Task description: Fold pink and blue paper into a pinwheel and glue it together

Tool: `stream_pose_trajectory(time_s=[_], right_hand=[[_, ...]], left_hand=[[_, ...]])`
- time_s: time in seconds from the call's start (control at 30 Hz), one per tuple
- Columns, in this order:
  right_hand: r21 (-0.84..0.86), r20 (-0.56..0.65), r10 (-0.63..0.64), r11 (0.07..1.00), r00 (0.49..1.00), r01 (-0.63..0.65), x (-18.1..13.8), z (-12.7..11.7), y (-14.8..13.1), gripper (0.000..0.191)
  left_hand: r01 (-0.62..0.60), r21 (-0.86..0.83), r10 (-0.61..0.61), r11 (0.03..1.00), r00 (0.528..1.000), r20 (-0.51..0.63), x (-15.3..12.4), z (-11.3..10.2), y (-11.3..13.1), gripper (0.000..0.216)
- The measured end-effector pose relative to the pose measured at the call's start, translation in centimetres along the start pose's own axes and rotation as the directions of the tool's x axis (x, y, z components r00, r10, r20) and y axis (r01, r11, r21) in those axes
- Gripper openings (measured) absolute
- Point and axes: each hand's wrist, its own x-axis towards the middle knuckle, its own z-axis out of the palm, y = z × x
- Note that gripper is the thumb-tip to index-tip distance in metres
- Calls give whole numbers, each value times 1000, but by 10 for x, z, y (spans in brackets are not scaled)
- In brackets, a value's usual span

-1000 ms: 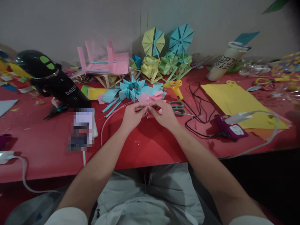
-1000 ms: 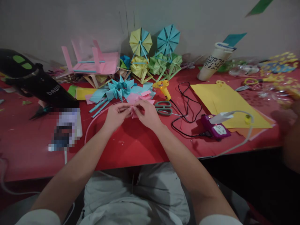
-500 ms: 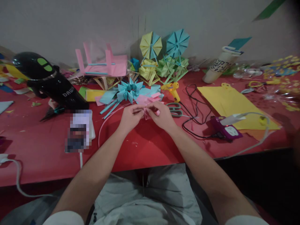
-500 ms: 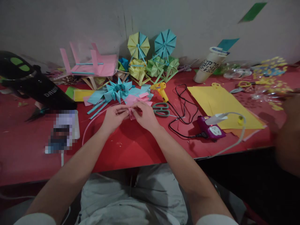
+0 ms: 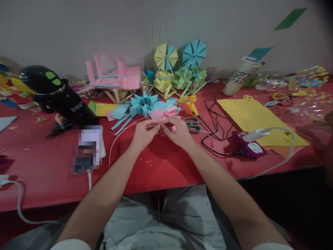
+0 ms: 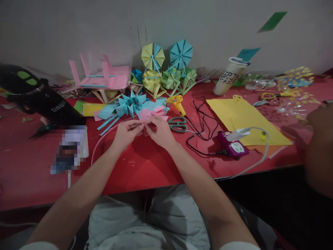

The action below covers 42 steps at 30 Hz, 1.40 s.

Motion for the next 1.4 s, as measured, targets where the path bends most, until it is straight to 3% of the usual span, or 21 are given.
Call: stream_pose_trajectory(time_s=[0.33,0.67,0.77,0.9,1.23,1.3,1.4], right_hand=[[-92,-22,-21,996,1000,19,-1,2,2,2],[-102,7,-76,992,997,77,0,0,3,16],[-60,13,-97,993,995,97,1,-1,1,17],[2,-6,-89,996,996,89,1,-3,-3,18],[380,-159,34,925,987,30,2,-5,4,10],[405,-175,103,914,979,-24,3,-4,8,8],[459,-147,248,875,958,-156,3,-1,15,22]], left_hand=[[48,-42,-53,998,993,-110,2,-2,1,24],[135,-237,-163,962,981,-103,1,3,11,27],[181,-263,-215,948,971,-105,1,1,14,25],[257,-250,-284,934,956,-76,2,-1,16,37],[364,-133,-354,922,931,91,-1,-4,19,49],[356,-133,-352,925,934,55,-1,-3,19,47],[291,-182,-308,939,948,-75,3,-3,17,45]])
